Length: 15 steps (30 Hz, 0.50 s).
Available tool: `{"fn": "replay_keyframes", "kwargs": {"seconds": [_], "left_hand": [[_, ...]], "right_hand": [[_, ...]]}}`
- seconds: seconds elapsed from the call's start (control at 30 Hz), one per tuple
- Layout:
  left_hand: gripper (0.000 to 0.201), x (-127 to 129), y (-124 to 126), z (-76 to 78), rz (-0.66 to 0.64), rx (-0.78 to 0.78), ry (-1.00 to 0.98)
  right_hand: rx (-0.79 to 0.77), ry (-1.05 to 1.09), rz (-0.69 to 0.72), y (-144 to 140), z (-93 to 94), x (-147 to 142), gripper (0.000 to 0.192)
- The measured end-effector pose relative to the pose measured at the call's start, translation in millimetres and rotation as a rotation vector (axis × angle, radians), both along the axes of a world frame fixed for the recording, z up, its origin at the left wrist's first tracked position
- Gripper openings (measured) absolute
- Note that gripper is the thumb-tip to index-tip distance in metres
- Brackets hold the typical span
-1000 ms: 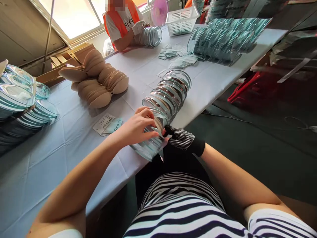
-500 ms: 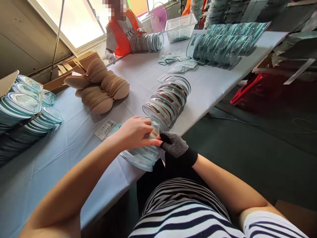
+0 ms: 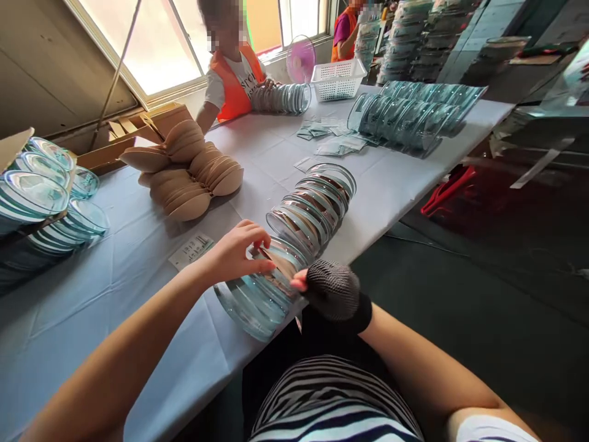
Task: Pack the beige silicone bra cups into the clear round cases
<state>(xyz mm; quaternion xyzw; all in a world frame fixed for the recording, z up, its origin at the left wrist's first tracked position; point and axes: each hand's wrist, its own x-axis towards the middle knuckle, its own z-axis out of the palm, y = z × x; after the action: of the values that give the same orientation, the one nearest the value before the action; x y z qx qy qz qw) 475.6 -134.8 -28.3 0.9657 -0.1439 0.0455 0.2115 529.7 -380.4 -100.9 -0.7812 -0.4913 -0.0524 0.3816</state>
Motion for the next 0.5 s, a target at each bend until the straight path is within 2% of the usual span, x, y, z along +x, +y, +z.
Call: {"fn": "replay_keyframes", "kwargs": {"seconds": [0.07, 0.1, 0.17, 0.23, 0.27, 0.33, 0.4, 0.5], "left_hand": [[0.026, -2, -4, 0.1, 0.001, 0.009, -0.015], [0.033, -4, -8, 0.4, -0.004, 0.026, -0.015], [0.059, -10, -17, 0.6, -0.026, 0.084, 0.017], [0.076, -15, -25, 0.4, -0.066, 0.150, 0.074], [0.073, -16, -27, 0.2, -0.076, 0.168, 0.092], [0.057, -17, -26, 0.1, -0.049, 0.158, 0.092], [0.044, -16, -22, 0.6, -0.029, 0.108, 0.090], [0.029, -14, -16, 1.6, -0.044, 0.038, 0.121]], "right_hand": [[0.154, -0.027, -0.120, -3, 18.7, 42, 0.035], [0.218, -0.046, -0.235, -3, 28.5, 71, 0.035], [0.197, -0.106, -0.454, 3, 43.8, 134, 0.041], [0.080, -0.150, -0.529, 15, 48.6, 192, 0.056], [0.016, -0.082, -0.527, 21, 46.9, 213, 0.056], [-0.112, 0.124, -0.392, 33, 37.6, 238, 0.052], [-0.155, 0.270, -0.223, 41, 25.3, 243, 0.055], [-0.190, 0.346, -0.027, 47, 13.9, 246, 0.063]]}}
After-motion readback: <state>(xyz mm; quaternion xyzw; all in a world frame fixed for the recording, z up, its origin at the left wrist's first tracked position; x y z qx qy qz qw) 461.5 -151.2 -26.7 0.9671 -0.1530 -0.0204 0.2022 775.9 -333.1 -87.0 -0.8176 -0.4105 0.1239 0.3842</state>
